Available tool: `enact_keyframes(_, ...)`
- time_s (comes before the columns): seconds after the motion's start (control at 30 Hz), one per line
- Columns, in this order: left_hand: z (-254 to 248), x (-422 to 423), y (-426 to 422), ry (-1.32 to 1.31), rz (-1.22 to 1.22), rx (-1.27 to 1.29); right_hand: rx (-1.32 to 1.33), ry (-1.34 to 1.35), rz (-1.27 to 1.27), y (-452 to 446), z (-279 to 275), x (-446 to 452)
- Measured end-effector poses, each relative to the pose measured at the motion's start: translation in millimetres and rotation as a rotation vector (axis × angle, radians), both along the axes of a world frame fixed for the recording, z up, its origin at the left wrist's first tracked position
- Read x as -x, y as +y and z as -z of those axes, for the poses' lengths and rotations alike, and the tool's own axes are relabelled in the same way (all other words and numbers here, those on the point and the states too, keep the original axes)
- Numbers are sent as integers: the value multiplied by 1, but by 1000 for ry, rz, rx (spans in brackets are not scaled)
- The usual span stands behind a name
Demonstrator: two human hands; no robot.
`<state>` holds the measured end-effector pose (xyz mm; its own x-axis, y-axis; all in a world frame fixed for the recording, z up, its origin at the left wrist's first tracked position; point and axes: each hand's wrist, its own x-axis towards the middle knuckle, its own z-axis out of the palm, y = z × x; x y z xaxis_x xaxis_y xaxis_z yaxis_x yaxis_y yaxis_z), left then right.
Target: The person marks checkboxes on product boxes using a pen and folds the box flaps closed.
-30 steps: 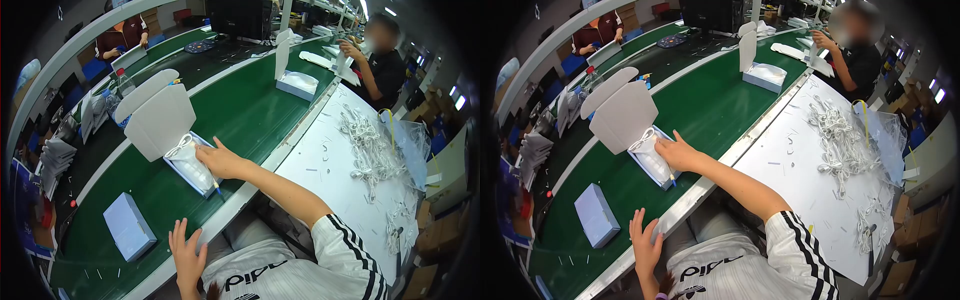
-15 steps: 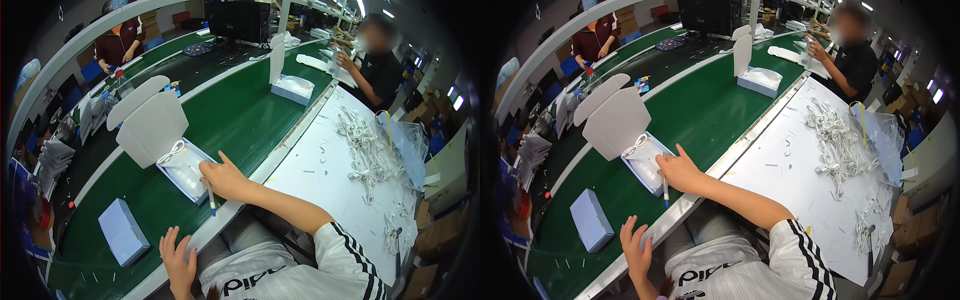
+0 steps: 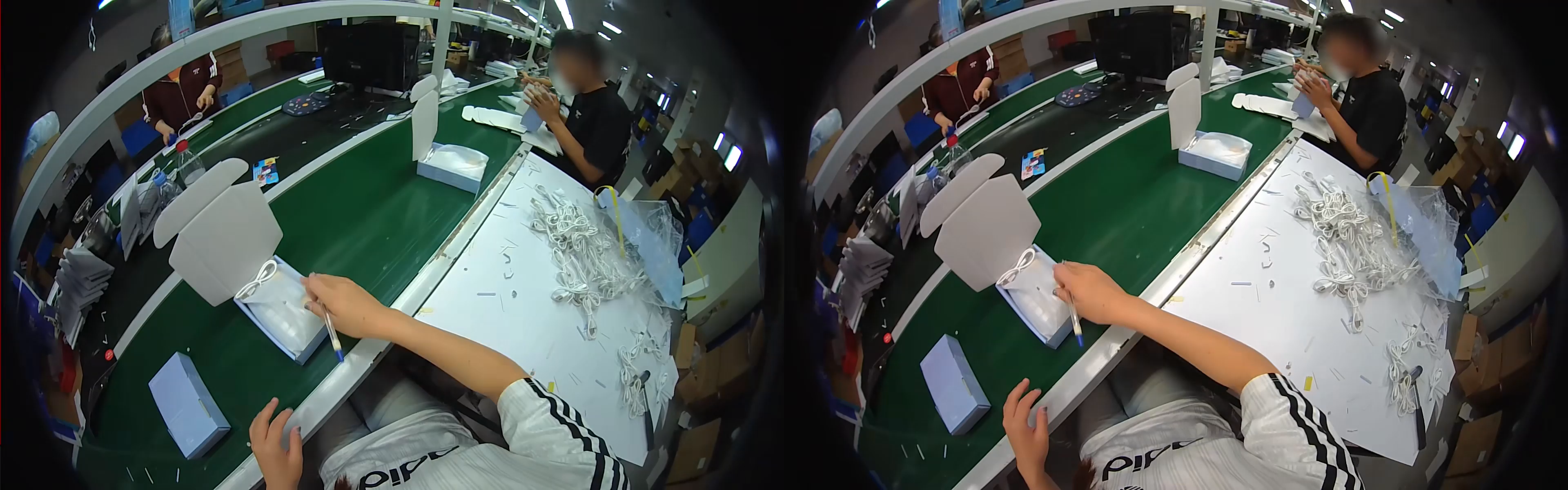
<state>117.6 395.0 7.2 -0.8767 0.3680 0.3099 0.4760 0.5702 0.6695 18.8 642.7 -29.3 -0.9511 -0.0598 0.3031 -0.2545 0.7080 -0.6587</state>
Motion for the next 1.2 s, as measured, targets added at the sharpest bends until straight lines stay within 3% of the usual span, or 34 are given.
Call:
enact_keyframes(0.03,0,-1,2,8,9,-2,-2,8,9,1,5,4)
enact_keyframes(0.17,13,-2,1,38,87,-42,493,-47,-47,9,48,26)
enact_keyframes(0.33,59,10,-24,-17,155,-5,778,-94,-71,-3,67,34)
enact_keyframes(0.5,62,9,-30,-105,177,-105,1207,-171,-89,-25,66,21)
enact_keyframes(0.6,57,14,-42,-229,143,-200,1253,-295,-22,-34,36,-6)
enact_keyframes(0.73,63,24,-52,-291,275,-376,1179,-359,-26,-41,11,-48)
enact_keyframes(0.87,54,36,-63,-232,174,-372,1111,-380,-114,-39,18,-75)
enact_keyframes(1.0,54,51,-74,-369,42,-572,1113,-394,-154,-20,22,-76)
enact_keyframes(1.1,44,86,-74,-295,-36,-787,1028,-65,-92,11,17,-31)
enact_keyframes(1.2,19,128,-43,-88,-103,-708,1111,103,-199,5,-12,35)
